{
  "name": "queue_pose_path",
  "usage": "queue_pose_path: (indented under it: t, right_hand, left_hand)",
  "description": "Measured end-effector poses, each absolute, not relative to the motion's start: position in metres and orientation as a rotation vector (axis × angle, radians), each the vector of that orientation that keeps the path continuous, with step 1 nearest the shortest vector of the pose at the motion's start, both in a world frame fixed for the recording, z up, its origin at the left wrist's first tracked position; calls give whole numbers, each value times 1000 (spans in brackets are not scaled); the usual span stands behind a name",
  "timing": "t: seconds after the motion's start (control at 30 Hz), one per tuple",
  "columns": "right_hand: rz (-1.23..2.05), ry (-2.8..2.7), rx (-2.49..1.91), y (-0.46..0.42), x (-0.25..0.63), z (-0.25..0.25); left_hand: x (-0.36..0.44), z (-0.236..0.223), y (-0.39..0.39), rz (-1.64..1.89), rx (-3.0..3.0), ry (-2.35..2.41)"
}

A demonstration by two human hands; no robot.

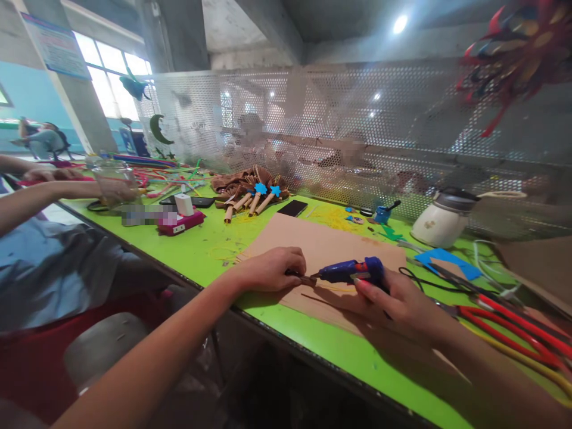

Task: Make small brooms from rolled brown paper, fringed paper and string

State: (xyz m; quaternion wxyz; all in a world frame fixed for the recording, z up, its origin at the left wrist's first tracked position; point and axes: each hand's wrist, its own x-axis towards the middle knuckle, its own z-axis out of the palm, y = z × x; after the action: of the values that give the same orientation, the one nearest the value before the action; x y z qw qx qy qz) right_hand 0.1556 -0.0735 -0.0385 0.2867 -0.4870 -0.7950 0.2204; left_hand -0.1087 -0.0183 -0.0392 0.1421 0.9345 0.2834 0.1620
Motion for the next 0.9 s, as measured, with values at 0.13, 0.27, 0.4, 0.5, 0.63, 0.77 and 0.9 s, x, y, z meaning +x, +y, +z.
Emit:
queue_pose_path:
  t: [0.13, 0.27, 0.4, 0.5, 0.63, 0.77, 0.9]
  right_hand:
    - [586, -2117, -1299, -75, 154, -38]
    - [576, -2148, -1316, -76, 153, -37]
    - [571, -2151, -1318, -75, 153, -37]
    - [585, -2153, -1323, -75, 152, -37]
    - [605, -2153, -1301, -75, 152, -37]
    - [605, -2147, -1299, -75, 155, -35]
    - [607, -2143, -1298, -76, 158, -32]
  left_hand:
    - [-109, -41, -17, 465, 2701, 823]
    - [-109, -40, -17, 474, 2702, 822]
    - [-108, -38, -18, 457, 2702, 816]
    - [-108, -37, -19, 452, 2710, 823]
    - [-108, -36, -19, 447, 2709, 814]
    - [-108, -37, -19, 461, 2704, 814]
    - [-108, -38, -19, 482, 2698, 812]
